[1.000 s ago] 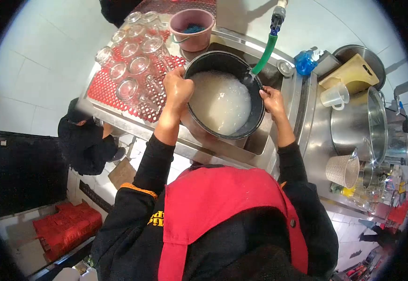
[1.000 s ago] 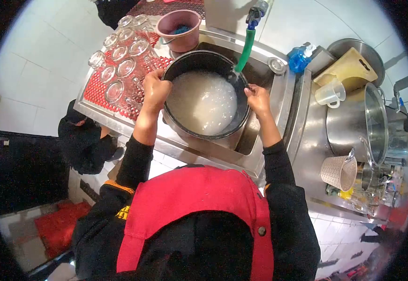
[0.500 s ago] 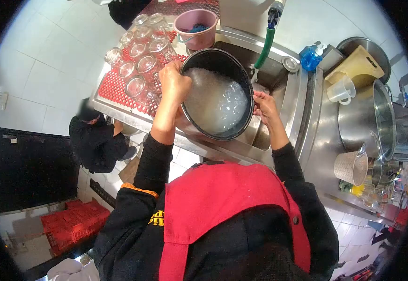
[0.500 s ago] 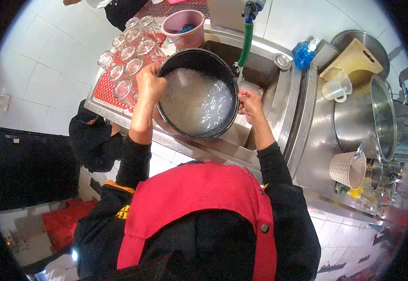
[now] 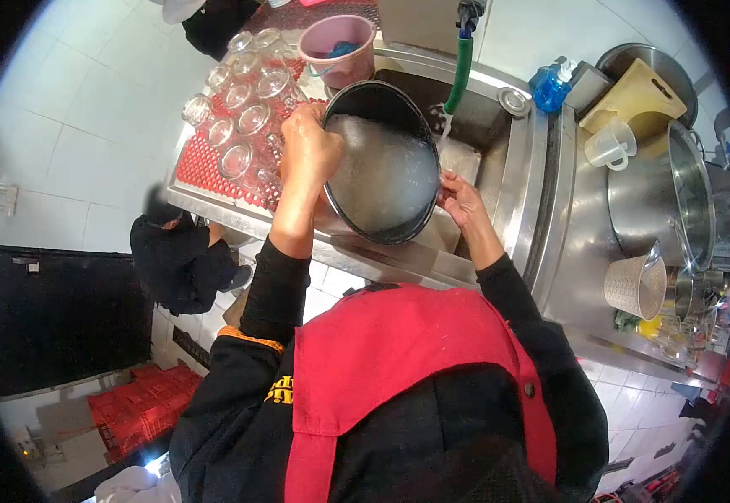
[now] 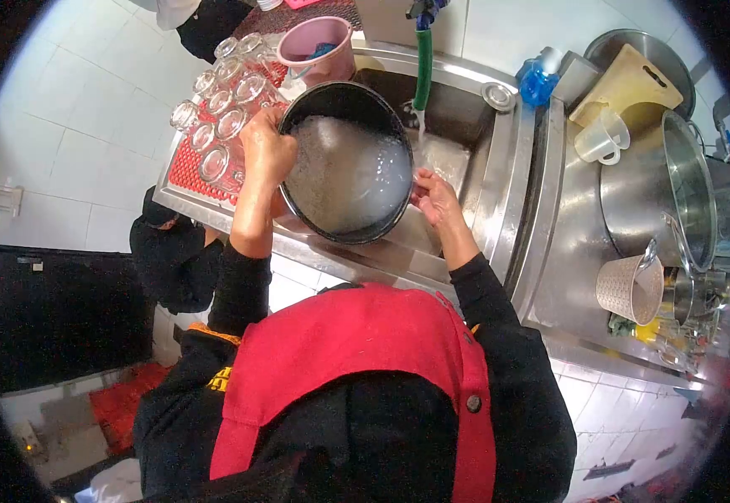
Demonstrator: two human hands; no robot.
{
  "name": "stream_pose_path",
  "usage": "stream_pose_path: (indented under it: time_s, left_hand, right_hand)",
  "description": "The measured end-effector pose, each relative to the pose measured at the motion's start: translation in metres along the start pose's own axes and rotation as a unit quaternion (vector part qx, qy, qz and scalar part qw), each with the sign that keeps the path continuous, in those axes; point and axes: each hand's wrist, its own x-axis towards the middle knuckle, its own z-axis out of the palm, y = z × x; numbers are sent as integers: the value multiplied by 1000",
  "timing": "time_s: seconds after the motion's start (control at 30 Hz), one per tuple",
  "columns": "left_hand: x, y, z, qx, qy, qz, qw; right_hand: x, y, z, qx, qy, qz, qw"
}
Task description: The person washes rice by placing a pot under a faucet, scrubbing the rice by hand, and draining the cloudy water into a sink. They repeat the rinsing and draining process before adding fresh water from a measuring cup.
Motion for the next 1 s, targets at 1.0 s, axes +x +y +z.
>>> stream_pose_path:
  time_s: [1.0]
  left_hand:
    - [4, 28, 6, 42, 12, 142, 989]
  right_hand:
    - [22, 16, -28, 16, -69, 23, 997]
